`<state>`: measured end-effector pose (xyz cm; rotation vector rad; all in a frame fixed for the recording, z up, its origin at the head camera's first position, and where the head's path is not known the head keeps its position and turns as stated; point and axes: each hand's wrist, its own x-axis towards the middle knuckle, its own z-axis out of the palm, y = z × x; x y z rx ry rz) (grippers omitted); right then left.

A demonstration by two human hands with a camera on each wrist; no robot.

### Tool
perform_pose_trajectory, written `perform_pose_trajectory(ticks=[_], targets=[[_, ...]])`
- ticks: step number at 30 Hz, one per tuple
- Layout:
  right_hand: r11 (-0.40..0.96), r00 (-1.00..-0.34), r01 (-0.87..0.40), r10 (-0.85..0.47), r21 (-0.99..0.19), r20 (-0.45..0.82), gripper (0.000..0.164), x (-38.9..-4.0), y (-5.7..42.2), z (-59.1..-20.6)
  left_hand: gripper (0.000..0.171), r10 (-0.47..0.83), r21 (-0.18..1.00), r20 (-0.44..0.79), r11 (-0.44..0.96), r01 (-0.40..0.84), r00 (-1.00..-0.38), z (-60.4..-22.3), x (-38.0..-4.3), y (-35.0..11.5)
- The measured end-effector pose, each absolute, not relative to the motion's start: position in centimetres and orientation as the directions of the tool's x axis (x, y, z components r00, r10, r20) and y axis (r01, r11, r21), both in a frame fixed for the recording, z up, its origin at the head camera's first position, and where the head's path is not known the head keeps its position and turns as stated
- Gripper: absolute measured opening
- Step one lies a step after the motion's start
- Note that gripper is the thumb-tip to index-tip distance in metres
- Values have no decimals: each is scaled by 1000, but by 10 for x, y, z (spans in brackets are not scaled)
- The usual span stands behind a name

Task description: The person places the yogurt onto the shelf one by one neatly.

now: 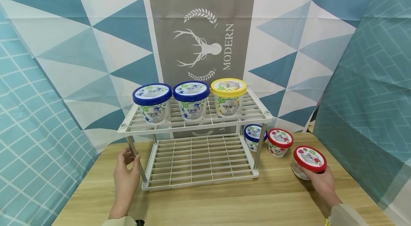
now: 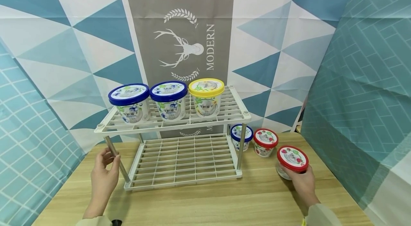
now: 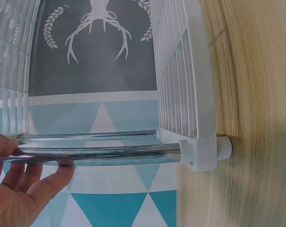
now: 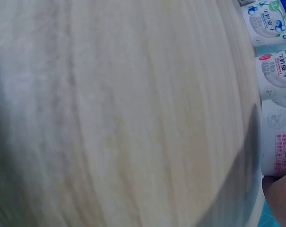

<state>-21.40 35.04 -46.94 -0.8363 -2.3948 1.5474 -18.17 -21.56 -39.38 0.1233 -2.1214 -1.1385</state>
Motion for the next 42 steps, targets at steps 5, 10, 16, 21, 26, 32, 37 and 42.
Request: perform_pose_trajectory(ticks=[5,10,16,21,26,32,37,42], targets=[[325,-855,350,495,-879,-157,113,-212,351,-463,36,-393,753,547,618,228,-739,-393,-181,-216],[373,-889,326,434,-869,-147,114,-210,350,-458,36,-392,753,546,617,228,-741,-395,-181,-216],[393,-911,309,383,-866,-151,114,-208,349,-456,36,-394,759,529,616,211,-752,-395,-180,-217],[402,-922,299,356,-865,-153,117,-207,347,-453,36,-392,752,534,624,210,-749,-394,-180,-217],[418,-928,302,334,-857,-164,117,-206,344,-450,36,-386,746,540,632,212,-748,-394,-181,-217],[434,-939,290,302,-853,-166,116,-205,342,-446,37,-393,760,525,615,208,-755,-394,-180,-217],[439,-946,276,279,-855,-162,114,-204,341,-444,37,-401,778,514,591,214,-759,-393,-180,-215],[443,-950,272,267,-854,-164,112,-204,340,-442,36,-402,772,523,597,218,-752,-392,-180,-214]])
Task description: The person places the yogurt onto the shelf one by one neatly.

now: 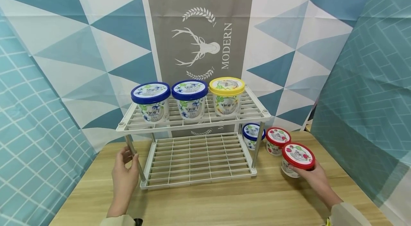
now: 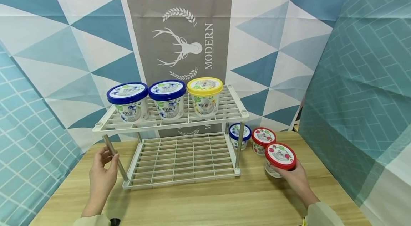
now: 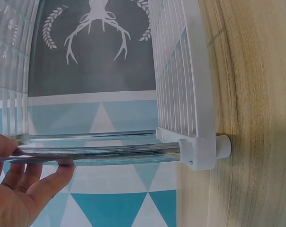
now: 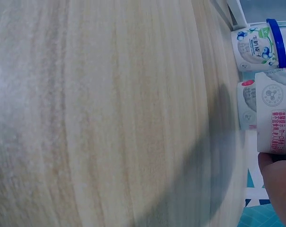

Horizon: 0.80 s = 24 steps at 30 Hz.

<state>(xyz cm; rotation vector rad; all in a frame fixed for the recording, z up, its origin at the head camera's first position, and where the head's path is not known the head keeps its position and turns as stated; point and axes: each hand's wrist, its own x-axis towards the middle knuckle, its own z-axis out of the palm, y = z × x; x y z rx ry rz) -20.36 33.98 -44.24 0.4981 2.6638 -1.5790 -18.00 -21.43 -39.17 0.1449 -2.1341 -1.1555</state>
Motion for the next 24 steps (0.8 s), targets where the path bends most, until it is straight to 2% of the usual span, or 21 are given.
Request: perform_pose_trajectory(ticks=[15,24], targets=[[460,-954,273,243,-845,-175,116,-202,332,-439,37,-402,773,518,598,212,-755,-391,-180,-215],[464,-965,240,208,-852,-158,109,-197,326,-438,36,-401,774,521,594,220,-753,-392,-180,-214]])
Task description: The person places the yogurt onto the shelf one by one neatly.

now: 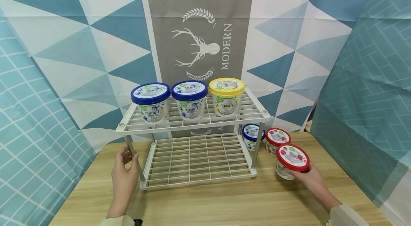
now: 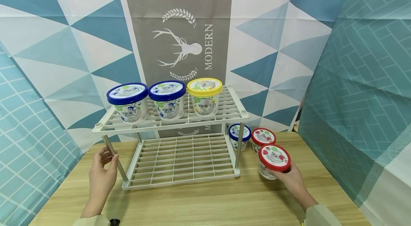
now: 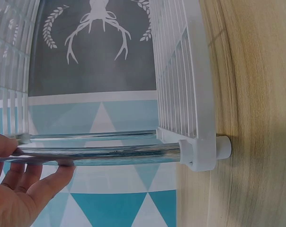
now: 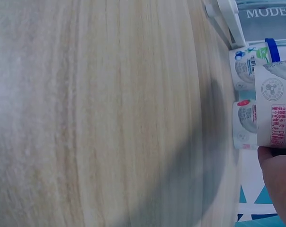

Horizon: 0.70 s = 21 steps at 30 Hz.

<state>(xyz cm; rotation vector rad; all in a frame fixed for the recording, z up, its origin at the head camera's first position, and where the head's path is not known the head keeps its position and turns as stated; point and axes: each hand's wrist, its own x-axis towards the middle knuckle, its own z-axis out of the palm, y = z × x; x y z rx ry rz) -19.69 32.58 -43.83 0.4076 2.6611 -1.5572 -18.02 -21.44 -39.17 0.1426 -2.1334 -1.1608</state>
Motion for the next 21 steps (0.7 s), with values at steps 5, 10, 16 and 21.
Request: perform_pose_trajectory(ticks=[5,10,16,21], targets=[[475,-966,241,198,-846,-164,107,-195,322,-436,36,-403,773,520,596,216,-753,-392,-180,-214],[473,-969,235,179,-849,-169,104,-192,320,-434,36,-406,770,521,604,207,-751,-391,-180,-213],[463,-973,222,158,-858,-167,100,-187,317,-430,35,-407,768,522,607,206,-749,-389,-179,-213],[465,-974,222,141,-857,-176,100,-186,312,-426,35,-410,771,519,603,204,-750,-390,-180,-213]])
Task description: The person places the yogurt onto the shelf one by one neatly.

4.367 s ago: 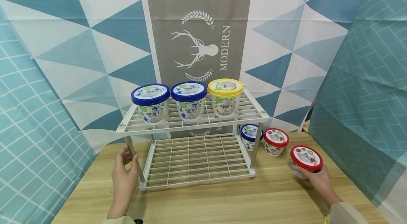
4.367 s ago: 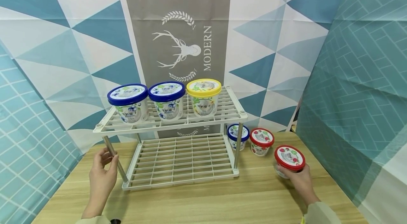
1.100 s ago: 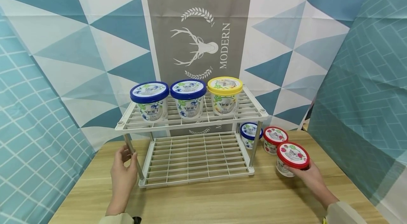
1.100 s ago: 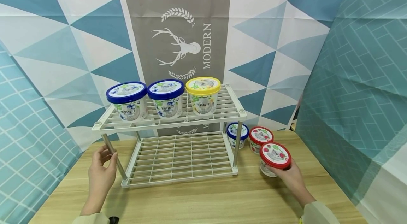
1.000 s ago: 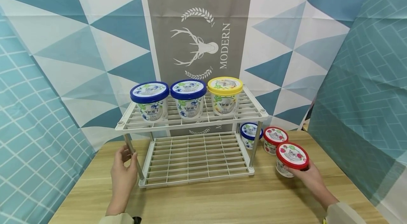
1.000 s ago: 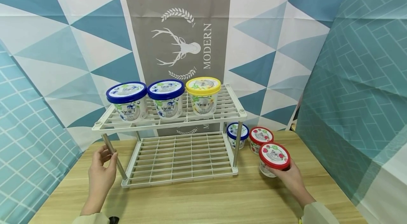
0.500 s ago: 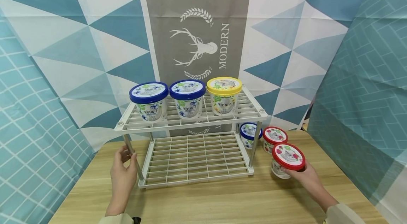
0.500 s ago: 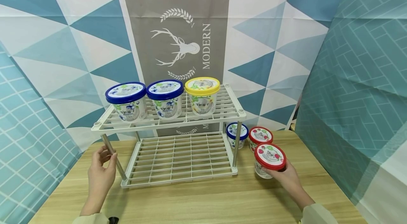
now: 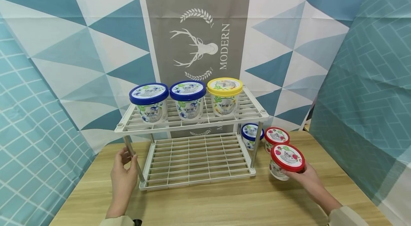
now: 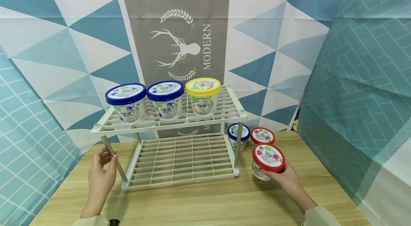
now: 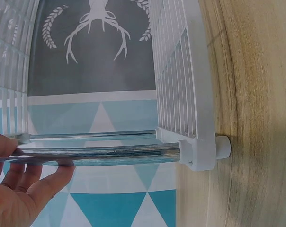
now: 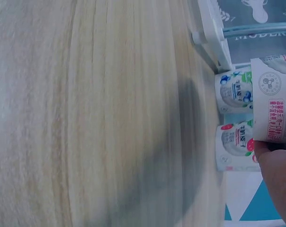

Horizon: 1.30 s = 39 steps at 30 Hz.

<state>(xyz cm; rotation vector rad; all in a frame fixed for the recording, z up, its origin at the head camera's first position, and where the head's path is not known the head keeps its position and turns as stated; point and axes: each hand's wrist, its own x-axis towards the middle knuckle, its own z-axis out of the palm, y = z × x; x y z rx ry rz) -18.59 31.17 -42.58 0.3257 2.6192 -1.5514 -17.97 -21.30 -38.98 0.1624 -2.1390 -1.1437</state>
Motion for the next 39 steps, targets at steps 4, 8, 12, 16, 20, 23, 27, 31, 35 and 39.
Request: perform_pose_trajectory(ticks=[4,8,12,16,20,23,27,31,35,39], targets=[[459,-975,221,128,-860,-182,100,-185,307,-423,35,-409,773,514,602,200,-754,-391,-180,-214],[449,-977,213,113,-868,-182,99,-185,303,-421,35,-409,771,517,604,202,-752,-391,-181,-215],[454,-980,197,100,-869,-170,96,-185,301,-422,35,-408,765,527,610,207,-746,-392,-182,-216],[456,-981,195,89,-868,-173,96,-185,298,-422,35,-405,758,536,616,212,-741,-392,-182,-216],[456,-982,191,78,-869,-174,96,-184,295,-422,35,-404,752,545,624,215,-734,-392,-182,-216],[458,-983,181,65,-870,-170,95,-184,293,-421,35,-403,748,551,627,217,-731,-392,-181,-216],[458,-986,165,48,-873,-161,93,-182,289,-421,35,-403,750,548,625,217,-733,-392,-181,-216],[451,-988,150,30,-880,-153,91,-181,287,-421,35,-404,755,541,620,215,-737,-391,-182,-215],[456,-989,143,22,-878,-150,89,-180,283,-421,35,-402,753,544,622,215,-737,-391,-181,-215],[462,-990,127,9,-878,-139,88,-179,278,-421,35,-397,749,545,626,217,-738,-392,-181,-216]])
